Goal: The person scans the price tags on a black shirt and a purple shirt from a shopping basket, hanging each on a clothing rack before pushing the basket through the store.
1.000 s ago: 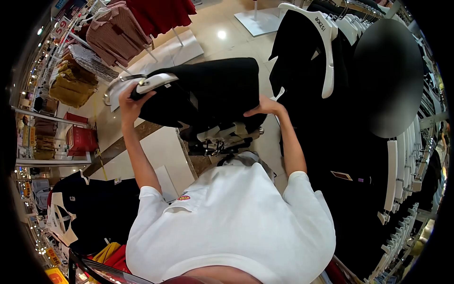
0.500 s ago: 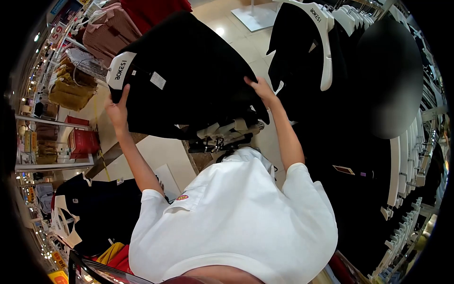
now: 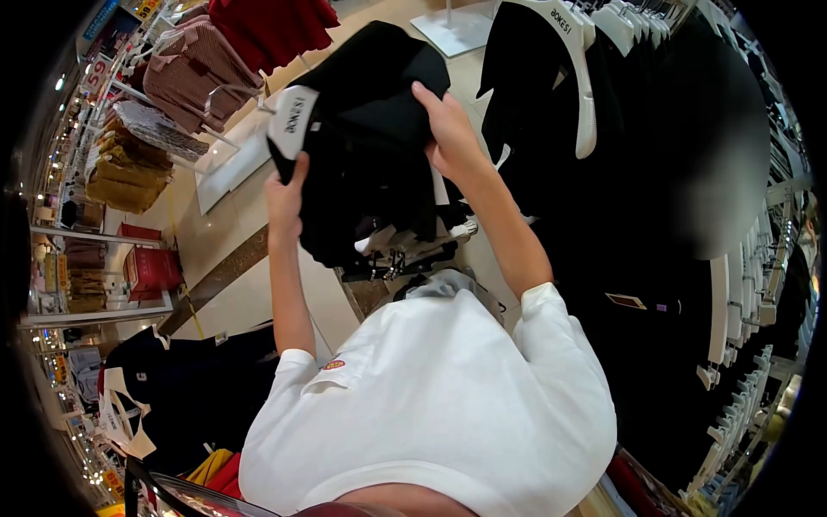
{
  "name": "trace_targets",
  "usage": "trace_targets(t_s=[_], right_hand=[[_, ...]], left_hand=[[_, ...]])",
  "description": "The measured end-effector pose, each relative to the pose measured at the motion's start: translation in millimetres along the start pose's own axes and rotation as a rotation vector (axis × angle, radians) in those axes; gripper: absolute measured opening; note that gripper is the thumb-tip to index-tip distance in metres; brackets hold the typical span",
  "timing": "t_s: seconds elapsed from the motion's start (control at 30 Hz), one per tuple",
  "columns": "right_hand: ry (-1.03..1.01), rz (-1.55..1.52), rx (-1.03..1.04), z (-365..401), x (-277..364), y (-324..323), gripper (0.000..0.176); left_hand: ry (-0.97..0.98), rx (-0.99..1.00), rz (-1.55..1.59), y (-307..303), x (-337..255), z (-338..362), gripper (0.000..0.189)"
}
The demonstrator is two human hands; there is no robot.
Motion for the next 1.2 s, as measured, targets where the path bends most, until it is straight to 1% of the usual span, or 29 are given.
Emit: trace_targets(t_s=[0.03,0.1,0.13,0.17,0.23,0.27,0.3,0.37,0.4,0.43,0.5,0.53,0.57,0.63,0.67,0.7,0.77,0.8,0.83,0.87,0.9,0.93,0.97,1.0,1.07,1.1,1.13,1.17,1.2], right_hand=[[-0.003,0.001,0.001,1,5,8,0.029],[-0.098,0.017,0.001,6,16,26,0.027],[-0.148,0.008,0.028,10,21,35,0.030],[-0.154,0.010,0.029,14,25,41,0.030],[-0.155,0.026,-0.066,21,32,46,0.011],[-0.162,0.028,-0.066,25,35,47,0.011],[-0.190,0.026,-0.074,28,39,47,0.011],[-0.226,0.024,-0.082,33,44,46,0.011],[-0.263,-0.011,-0.046,34,46,46,0.011],[-0.301,-0.045,-0.009,34,48,45,0.011],[-0.356,-0.014,-0.007,28,39,39,0.012],[-0.402,0.015,-0.004,25,34,38,0.014],[-0.463,0.113,-0.008,28,31,41,0.020],[-0.524,0.321,0.036,34,26,48,0.040],[-0.531,0.462,0.050,42,27,52,0.053],[-0.566,0.483,0.059,42,25,52,0.061],[-0.565,0.606,0.080,41,24,47,0.062],[-0.565,0.606,0.076,40,23,43,0.062],[-0.572,0.654,0.124,39,23,40,0.062],[-0.579,0.702,0.173,38,24,38,0.061],[-0.579,0.703,0.172,41,30,38,0.061],[-0.460,0.682,0.233,45,36,41,0.059],[-0.341,0.657,0.293,48,41,44,0.057],[-0.347,0.612,0.350,49,46,46,0.049],[-0.298,0.580,0.375,43,47,39,0.047],[-0.255,0.547,0.399,40,48,36,0.046],[-0.247,0.534,0.455,39,49,34,0.049],[-0.242,0.535,0.460,39,50,32,0.049],[-0.245,0.540,0.479,41,52,31,0.045]], left_hand=[[-0.024,0.059,0.023,12,2,1,0.045],[-0.086,0.156,0.027,36,-4,12,0.047],[-0.065,0.155,-0.052,47,-6,15,0.045],[0.004,0.205,-0.057,54,0,11,0.043],[0.014,0.279,-0.068,71,-8,17,0.041],[0.032,0.330,-0.006,79,-14,22,0.036],[0.035,0.335,-0.004,85,-17,26,0.036],[0.081,0.458,0.106,98,-24,30,0.035],[0.040,0.499,0.056,103,-24,29,0.051],[0.044,0.506,0.057,109,-26,31,0.051],[0.348,0.516,-0.173,128,-39,42,0.071],[0.363,0.514,-0.212,137,-38,44,0.087],[0.372,0.505,-0.204,145,-24,42,0.083],[0.285,0.474,-0.272,152,-11,37,0.075],[0.320,0.485,-0.199,155,-2,33,0.066],[0.321,0.492,-0.199,156,2,32,0.066],[0.255,0.515,-0.166,156,9,29,0.062],[0.291,0.498,-0.192,154,8,29,0.051],[0.289,0.501,-0.192,153,7,29,0.051],[0.263,0.512,-0.154,153,4,28,0.047],[0.236,0.521,-0.115,152,3,28,0.042],[0.236,0.512,-0.126,151,3,27,0.035],[0.235,0.512,-0.125,149,4,25,0.035],[0.172,0.541,-0.072,147,8,23,0.036],[0.068,0.552,0.001,141,13,21,0.041],[0.067,0.548,0.003,139,13,24,0.041],[-0.028,0.543,0.109,135,15,26,0.044],[-0.122,0.534,0.216,131,18,29,0.046],[-0.189,0.553,0.261,125,21,30,0.048]])
Point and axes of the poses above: each hand's wrist, its own z-axis away from the middle knuckle, its own y-axis out of the palm, x = y × z, the point moved 3 cm from there along -z, towards the middle knuckle, and after that the axes turned 9 degrees about -y, right-handed, at the moved point
